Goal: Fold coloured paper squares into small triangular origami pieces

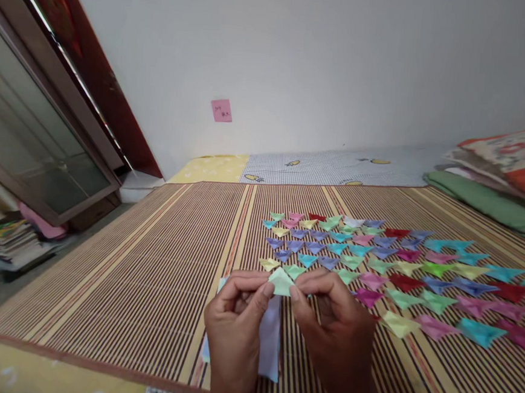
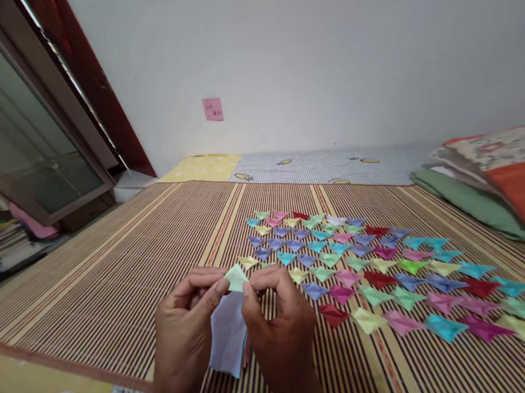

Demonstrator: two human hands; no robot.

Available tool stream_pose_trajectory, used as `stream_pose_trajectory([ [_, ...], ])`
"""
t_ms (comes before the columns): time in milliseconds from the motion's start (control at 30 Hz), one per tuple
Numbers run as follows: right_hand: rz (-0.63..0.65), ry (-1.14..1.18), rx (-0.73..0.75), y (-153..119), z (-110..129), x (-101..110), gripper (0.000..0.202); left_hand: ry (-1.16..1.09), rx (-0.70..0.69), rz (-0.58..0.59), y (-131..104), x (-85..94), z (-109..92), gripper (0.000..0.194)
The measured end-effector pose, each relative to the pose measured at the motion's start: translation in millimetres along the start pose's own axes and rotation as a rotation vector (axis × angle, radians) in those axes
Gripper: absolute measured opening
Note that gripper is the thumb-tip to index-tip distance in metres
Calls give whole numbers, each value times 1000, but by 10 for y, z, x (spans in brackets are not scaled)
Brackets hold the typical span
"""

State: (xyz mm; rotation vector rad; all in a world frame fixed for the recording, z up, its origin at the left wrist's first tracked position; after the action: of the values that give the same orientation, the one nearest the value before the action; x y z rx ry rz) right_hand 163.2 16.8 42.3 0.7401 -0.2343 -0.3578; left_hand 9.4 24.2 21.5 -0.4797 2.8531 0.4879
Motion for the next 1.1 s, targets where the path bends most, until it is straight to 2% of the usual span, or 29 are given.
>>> stream_pose_trajectory([
  [133, 98, -17, -78, -34, -49, -32, 4, -25, 23, -21, 4, 25, 22, 7],
  [333, 206, 87, -287, -64, -146, -92, 14, 72, -68, -10, 21, 22, -47, 6],
  [433, 225, 58, -256, -44, -116, -91, 11, 106, -70, -2, 7, 11, -63, 6],
  [567, 220, -81, -102, -14, -38, -59, 14, 129, -84, 26, -17, -13, -83, 7],
  [667, 247, -144, -34, -19, -21, -57, 15, 138, -45, 67, -6, -31, -66, 8],
  [867, 274, -189, -66, -59, -69, -87, 20, 133, 61, 223, 12, -88, -4, 6],
  [1100, 312, -43, -166, -46, -98, -117, 26, 214, -42, 235, 4, -78, -31, 4],
])
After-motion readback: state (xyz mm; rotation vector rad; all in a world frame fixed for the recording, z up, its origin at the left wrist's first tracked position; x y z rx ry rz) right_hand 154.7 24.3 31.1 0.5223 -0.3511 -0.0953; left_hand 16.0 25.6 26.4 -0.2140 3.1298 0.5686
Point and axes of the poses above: each hand's wrist, its own y-axis towards the middle knuckle, its own x-axis out of the back of the hand, z = x × y, the point moved 5 cm from there along y, towards the middle knuckle
